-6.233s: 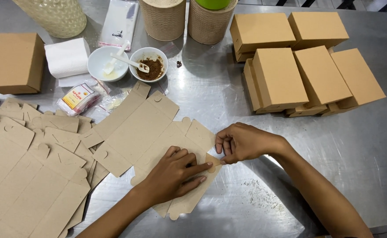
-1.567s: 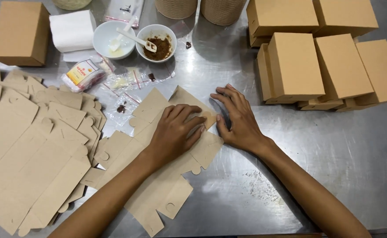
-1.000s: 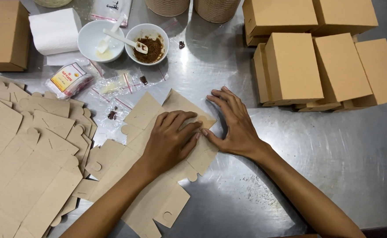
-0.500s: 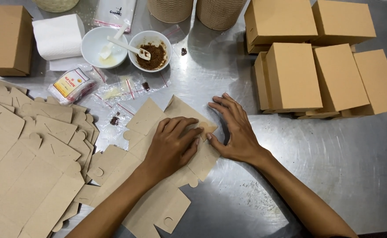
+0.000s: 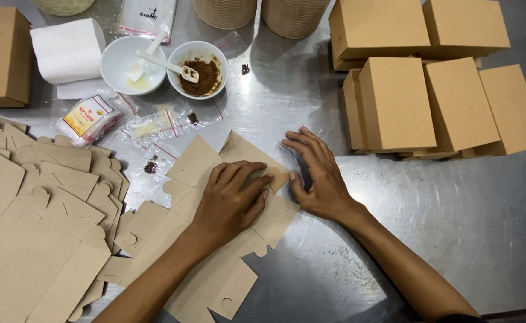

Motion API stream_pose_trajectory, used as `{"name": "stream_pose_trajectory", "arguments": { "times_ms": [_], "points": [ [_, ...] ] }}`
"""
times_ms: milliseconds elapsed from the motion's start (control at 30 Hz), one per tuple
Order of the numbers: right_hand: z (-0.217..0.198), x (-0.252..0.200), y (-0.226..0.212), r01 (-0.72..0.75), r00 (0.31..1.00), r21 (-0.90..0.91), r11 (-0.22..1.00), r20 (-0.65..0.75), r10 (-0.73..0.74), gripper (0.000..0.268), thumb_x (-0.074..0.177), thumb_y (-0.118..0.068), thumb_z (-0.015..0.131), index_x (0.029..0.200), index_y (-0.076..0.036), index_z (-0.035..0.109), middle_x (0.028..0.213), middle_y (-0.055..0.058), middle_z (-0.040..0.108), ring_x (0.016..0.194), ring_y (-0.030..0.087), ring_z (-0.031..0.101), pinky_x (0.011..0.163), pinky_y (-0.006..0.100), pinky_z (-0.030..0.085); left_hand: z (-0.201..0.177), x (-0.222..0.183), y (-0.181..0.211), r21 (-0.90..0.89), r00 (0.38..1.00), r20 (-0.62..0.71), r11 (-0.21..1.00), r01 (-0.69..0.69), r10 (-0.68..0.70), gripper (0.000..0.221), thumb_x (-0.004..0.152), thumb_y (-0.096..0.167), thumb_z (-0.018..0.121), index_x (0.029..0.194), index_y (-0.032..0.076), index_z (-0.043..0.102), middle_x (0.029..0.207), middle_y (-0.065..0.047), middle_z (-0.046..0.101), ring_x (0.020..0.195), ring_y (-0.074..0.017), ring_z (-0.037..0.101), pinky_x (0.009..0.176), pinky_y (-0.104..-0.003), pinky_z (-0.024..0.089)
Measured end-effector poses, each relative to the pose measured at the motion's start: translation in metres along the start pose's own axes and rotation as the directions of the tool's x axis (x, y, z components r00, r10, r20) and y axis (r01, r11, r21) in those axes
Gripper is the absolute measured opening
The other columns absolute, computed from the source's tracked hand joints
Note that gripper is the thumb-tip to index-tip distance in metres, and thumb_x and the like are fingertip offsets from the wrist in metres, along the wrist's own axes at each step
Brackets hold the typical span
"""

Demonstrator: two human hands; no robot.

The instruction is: Assembling cardboard boxes by folding flat cutouts on a prep table.

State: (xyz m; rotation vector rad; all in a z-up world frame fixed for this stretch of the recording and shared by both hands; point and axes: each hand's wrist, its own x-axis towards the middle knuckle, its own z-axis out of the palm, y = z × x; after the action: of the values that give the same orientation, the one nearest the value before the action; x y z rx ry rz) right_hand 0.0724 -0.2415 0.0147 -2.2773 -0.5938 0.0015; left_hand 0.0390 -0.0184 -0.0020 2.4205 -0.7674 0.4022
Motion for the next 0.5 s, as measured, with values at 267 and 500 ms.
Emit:
{"name": "stream_pose_trajectory", "arguments": {
  "times_ms": [267, 500],
  "points": [
    [-0.0028, 0.0008, -0.0008, 0.015, 1.000, 0.013, 1.000, -0.017, -0.014, 0.057, 0.090, -0.001, 0.053, 0.147, -0.005, 0.053, 0.147, 0.020, 0.054, 0.147, 0.050, 0.038, 0.117, 0.063, 0.030, 0.0005, -0.0004, -0.0010, 0.006, 1.000, -0.001, 1.000, -0.008, 0.008, 0.020, 0.094, 0.017, 0.071, 0.113, 0.017, 0.076, 0.119, -0.007, 0.071, 0.115, -0.0270, 0.065, 0.099, -0.045, 0.044],
    [-0.0050, -0.0015, -0.0046, 0.021, 1.000, 0.011, 1.000, 0.019, -0.021, 0.057, 0.092, -0.005, 0.054, 0.148, -0.001, 0.049, 0.149, 0.023, 0.052, 0.147, 0.052, 0.037, 0.117, 0.065, 0.030, -0.0003, -0.0022, -0.0007, 0.006, 1.000, 0.023, 1.000, 0.008, -0.008, 0.020, 0.095, 0.018, 0.069, 0.114, 0.016, 0.076, 0.120, -0.008, 0.071, 0.117, -0.0275, 0.064, 0.100, -0.046, 0.044]
  ]
}}
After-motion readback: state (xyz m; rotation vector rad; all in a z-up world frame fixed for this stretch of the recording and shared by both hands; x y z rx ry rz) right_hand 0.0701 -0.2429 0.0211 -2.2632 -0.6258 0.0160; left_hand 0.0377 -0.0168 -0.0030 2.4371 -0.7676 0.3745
